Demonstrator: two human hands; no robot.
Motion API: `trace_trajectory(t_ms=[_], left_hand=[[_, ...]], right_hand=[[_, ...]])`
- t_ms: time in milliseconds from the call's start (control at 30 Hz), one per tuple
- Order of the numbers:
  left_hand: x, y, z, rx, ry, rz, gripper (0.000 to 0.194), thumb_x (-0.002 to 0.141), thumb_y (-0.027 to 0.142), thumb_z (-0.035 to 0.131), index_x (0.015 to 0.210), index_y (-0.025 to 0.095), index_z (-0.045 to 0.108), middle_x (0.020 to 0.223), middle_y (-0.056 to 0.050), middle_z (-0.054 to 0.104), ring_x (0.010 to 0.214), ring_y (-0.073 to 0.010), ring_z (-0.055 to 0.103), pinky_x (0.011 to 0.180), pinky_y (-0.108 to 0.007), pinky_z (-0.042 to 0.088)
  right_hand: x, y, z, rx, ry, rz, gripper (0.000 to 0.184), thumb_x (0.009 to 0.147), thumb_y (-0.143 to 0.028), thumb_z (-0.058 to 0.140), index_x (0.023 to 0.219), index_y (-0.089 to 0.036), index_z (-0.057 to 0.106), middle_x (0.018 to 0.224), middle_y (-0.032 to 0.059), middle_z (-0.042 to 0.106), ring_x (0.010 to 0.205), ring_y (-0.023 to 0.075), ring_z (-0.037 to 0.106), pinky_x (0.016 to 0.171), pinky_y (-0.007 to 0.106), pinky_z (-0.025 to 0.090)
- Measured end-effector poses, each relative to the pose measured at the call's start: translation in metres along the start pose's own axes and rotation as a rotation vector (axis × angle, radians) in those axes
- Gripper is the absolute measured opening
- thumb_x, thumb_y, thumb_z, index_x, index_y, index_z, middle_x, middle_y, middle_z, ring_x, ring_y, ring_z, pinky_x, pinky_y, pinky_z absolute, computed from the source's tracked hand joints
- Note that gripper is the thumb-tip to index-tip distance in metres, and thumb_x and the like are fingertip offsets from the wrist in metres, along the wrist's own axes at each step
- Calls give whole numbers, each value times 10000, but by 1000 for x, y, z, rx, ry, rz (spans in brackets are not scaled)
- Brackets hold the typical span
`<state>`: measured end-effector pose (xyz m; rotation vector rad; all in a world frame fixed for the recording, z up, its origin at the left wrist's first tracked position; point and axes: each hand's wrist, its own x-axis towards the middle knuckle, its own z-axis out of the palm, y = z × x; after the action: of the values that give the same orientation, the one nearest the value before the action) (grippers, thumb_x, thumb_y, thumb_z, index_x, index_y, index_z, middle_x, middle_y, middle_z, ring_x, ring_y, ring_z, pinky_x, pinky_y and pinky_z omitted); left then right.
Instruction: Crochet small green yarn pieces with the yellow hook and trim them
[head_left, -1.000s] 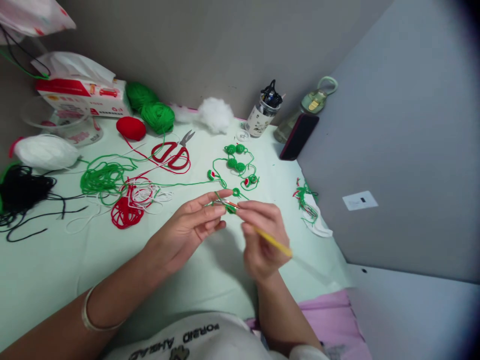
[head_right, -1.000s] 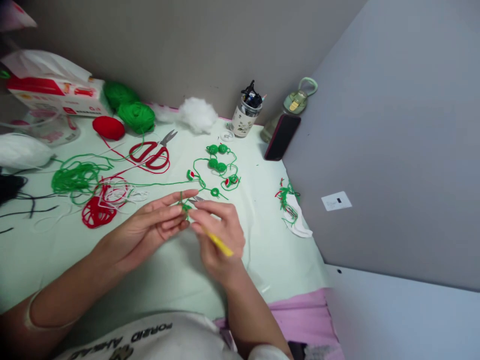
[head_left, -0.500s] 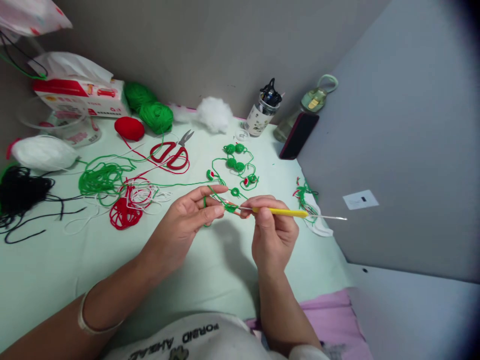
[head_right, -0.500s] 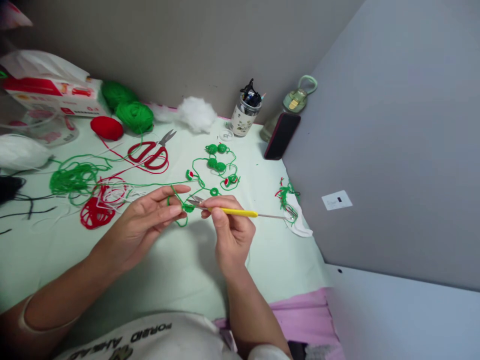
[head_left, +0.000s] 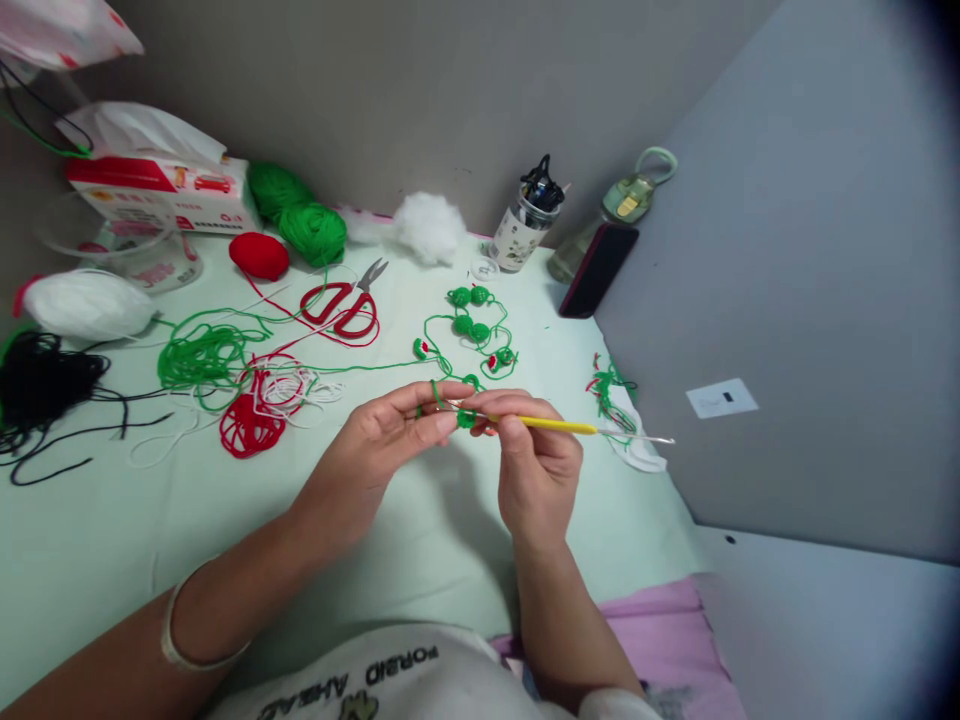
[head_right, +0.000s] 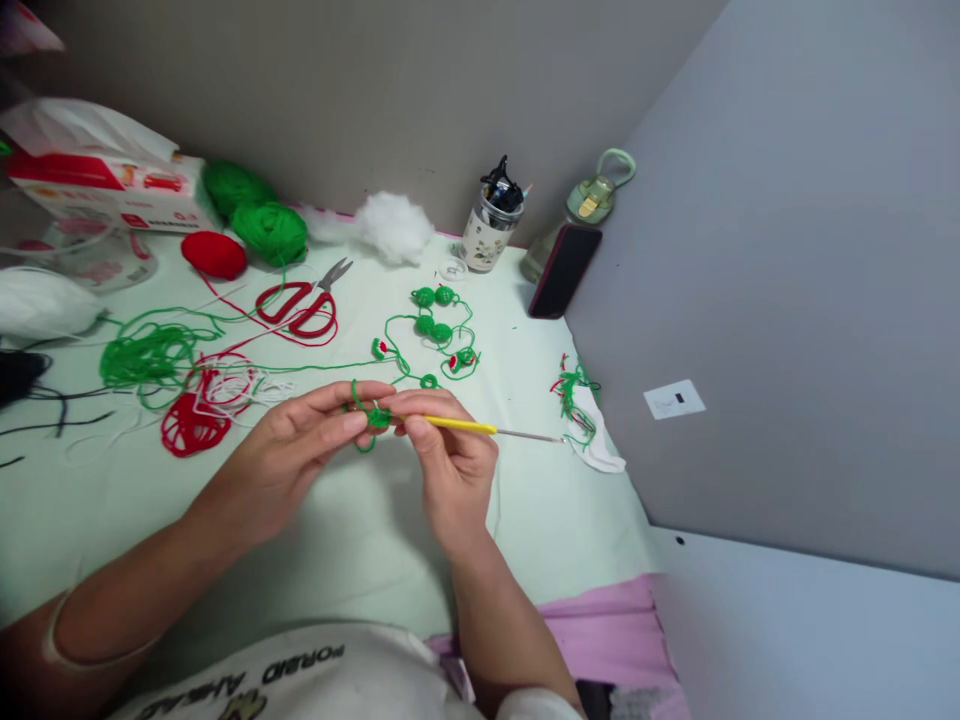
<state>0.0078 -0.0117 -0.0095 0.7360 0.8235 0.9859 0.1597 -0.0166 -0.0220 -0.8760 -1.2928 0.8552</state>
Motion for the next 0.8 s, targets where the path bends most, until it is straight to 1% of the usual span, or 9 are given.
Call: trace_trajectory(t_ms=[100,200,267,300,367,500,600,667,800], left_hand=[[0,-2,0,-30,28,7,272,815,282,794,1084,248,779,974,-16,743,941,-158,625,886,-256,455],[0,-5,3,-125,36,-43,396,791,255,817,1181,248,746,889,4,726,859,-132,630,854,-243,469],[1,-7,3,-192,7,-94,376,814,262,796,1185,225,746,930,-19,735,877,-138,643,854,-246,483],[2,-7,2,-218,-6,-115,345,825,258,784,1166,210,756,961,-32,738,891,-140,646,861,-247,490],[4,-6,0,-254,-10,-134,300,837,236,770,1134,194,771,1004,-43,739,888,-135,647,884,-252,500],[6,-3,-5,-250,29,-107,251,826,216,776,1076,203,790,997,-31,743,872,-135,649,918,-272,495],[4,-3,-3,-187,37,-49,270,821,233,785,1090,247,780,930,1,724,888,-134,641,905,-259,474],[2,-4,0,-127,38,-8,338,813,237,797,1146,281,756,866,28,688,871,-119,620,887,-237,459],[1,-7,4,-48,44,33,343,833,263,785,1172,278,741,892,26,684,910,-117,609,907,-228,445]], right_hand=[[-4,-1,1,-133,-23,-110,197,958,-143,582,1001,-247,744,940,54,739,913,197,695,730,350,585],[-11,1,1,-441,-74,-330,316,910,-59,623,1127,-257,739,1066,86,715,968,206,686,795,376,592],[-14,1,1,-563,-73,-444,372,892,-38,638,1174,-263,728,1118,99,705,966,208,683,785,376,595],[-13,1,1,-558,-60,-449,368,895,-41,635,1173,-263,727,1106,97,711,957,208,685,775,376,597],[-11,0,-1,-435,4,-367,308,923,-67,603,1127,-256,736,1030,81,727,910,201,690,735,369,596],[-2,0,-5,-71,138,-103,174,960,-185,589,971,-240,754,844,36,698,700,155,651,593,313,555],[1,2,-5,97,106,61,144,956,-250,611,927,-237,752,820,20,685,646,133,633,571,288,546],[1,3,-3,78,60,73,132,947,-247,626,941,-240,758,865,35,715,725,153,660,601,294,558],[-3,1,2,-77,23,-61,188,946,-158,611,996,-254,764,912,47,744,817,175,672,632,310,572]])
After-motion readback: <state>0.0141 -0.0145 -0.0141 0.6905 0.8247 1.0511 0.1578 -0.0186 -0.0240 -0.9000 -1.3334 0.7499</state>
